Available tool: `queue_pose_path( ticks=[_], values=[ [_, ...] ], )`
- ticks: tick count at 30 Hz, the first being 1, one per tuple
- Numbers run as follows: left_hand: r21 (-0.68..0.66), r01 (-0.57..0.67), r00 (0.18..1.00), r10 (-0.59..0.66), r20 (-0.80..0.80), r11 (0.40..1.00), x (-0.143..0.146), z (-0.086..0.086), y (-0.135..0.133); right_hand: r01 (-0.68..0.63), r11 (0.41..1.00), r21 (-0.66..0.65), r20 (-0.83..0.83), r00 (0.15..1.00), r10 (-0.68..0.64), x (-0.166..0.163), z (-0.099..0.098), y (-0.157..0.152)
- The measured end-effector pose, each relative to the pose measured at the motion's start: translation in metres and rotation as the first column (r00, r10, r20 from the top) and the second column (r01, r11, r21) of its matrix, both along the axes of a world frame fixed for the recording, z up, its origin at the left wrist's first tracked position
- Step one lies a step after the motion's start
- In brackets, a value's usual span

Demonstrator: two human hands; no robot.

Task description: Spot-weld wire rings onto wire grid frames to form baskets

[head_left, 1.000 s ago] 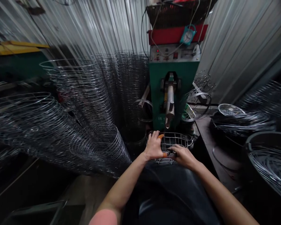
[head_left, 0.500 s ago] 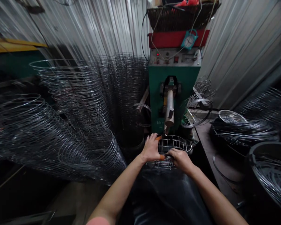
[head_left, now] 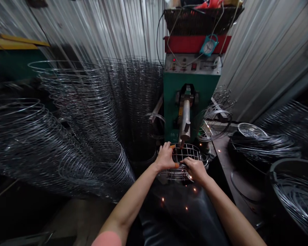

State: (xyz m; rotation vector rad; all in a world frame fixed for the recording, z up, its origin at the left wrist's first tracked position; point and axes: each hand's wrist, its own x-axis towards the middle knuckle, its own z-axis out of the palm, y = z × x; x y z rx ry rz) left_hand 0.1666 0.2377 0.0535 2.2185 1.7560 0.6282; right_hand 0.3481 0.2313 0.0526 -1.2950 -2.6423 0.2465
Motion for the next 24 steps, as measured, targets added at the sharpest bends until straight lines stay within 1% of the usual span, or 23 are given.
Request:
queue_pose_path(
  ticks=[5, 7, 8, 10, 11, 12, 13, 14, 15, 16, 17, 18, 19, 20, 21, 24],
  values=[
    [0.017, -0.037, 0.999, 0.038, -0.033, 0.999, 0.000, -0.001, 0.020, 0.067, 0.997, 0.044, -0.048, 0.997, -0.065, -0.005, -0.003, 0.019],
    [0.024, -0.049, 0.998, 0.049, -0.039, 0.999, 0.000, -0.001, 0.024, 0.072, 0.996, 0.047, -0.125, 0.990, -0.066, -0.004, -0.006, 0.022],
    [0.031, -0.056, 0.998, 0.057, -0.040, 0.998, 0.000, -0.002, 0.025, 0.087, 0.995, 0.049, -0.192, 0.978, -0.076, -0.003, -0.009, 0.019],
    [0.033, -0.069, 0.997, 0.071, -0.040, 0.997, 0.001, -0.004, 0.023, 0.149, 0.988, 0.028, -0.382, 0.915, -0.127, 0.003, -0.016, 0.008],
    [0.031, -0.072, 0.997, 0.073, -0.040, 0.997, 0.001, -0.005, 0.023, 0.192, 0.981, -0.014, -0.483, 0.858, -0.174, 0.007, -0.020, 0.000],
    [0.029, -0.071, 0.997, 0.072, -0.040, 0.997, 0.001, -0.005, 0.023, 0.227, 0.970, -0.086, -0.571, 0.786, -0.235, 0.011, -0.025, -0.009],
    [0.026, -0.069, 0.997, 0.070, -0.041, 0.997, 0.000, -0.006, 0.023, 0.240, 0.952, -0.188, -0.638, 0.708, -0.304, 0.016, -0.030, -0.019],
    [0.028, -0.070, 0.997, 0.071, -0.040, 0.997, 0.000, -0.006, 0.025, 0.231, 0.920, -0.316, -0.675, 0.627, -0.390, 0.020, -0.035, -0.029],
    [0.031, -0.077, 0.996, 0.078, -0.039, 0.997, -0.001, -0.006, 0.028, 0.205, 0.864, -0.459, -0.679, 0.546, -0.490, 0.024, -0.040, -0.037],
    [0.030, -0.091, 0.995, 0.093, -0.037, 0.995, -0.002, -0.005, 0.032, 0.161, 0.785, -0.598, -0.655, 0.467, -0.595, 0.028, -0.046, -0.045],
    [0.024, -0.111, 0.993, 0.112, -0.033, 0.994, -0.003, -0.004, 0.036, 0.103, 0.693, -0.714, -0.612, 0.390, -0.688, 0.031, -0.051, -0.052],
    [0.013, -0.132, 0.991, 0.132, -0.029, 0.991, -0.004, -0.003, 0.041, 0.044, 0.604, -0.796, -0.563, 0.313, -0.765, 0.035, -0.055, -0.057],
    [0.000, -0.150, 0.988, 0.150, -0.025, 0.989, -0.005, -0.002, 0.045, -0.009, 0.531, -0.847, -0.517, 0.243, -0.821, 0.038, -0.060, -0.061],
    [-0.015, -0.167, 0.986, 0.167, -0.023, 0.986, -0.005, 0.000, 0.049, -0.048, 0.479, -0.876, -0.480, 0.179, -0.859, 0.041, -0.064, -0.064],
    [-0.028, -0.179, 0.984, 0.179, -0.024, 0.983, -0.004, 0.001, 0.052, -0.071, 0.447, -0.892, -0.453, 0.120, -0.884, 0.044, -0.067, -0.066],
    [-0.065, -0.195, 0.981, 0.193, -0.032, 0.979, -0.002, 0.006, 0.056, -0.094, 0.379, -0.920, -0.379, -0.027, -0.925, 0.053, -0.073, -0.068]
  ],
)
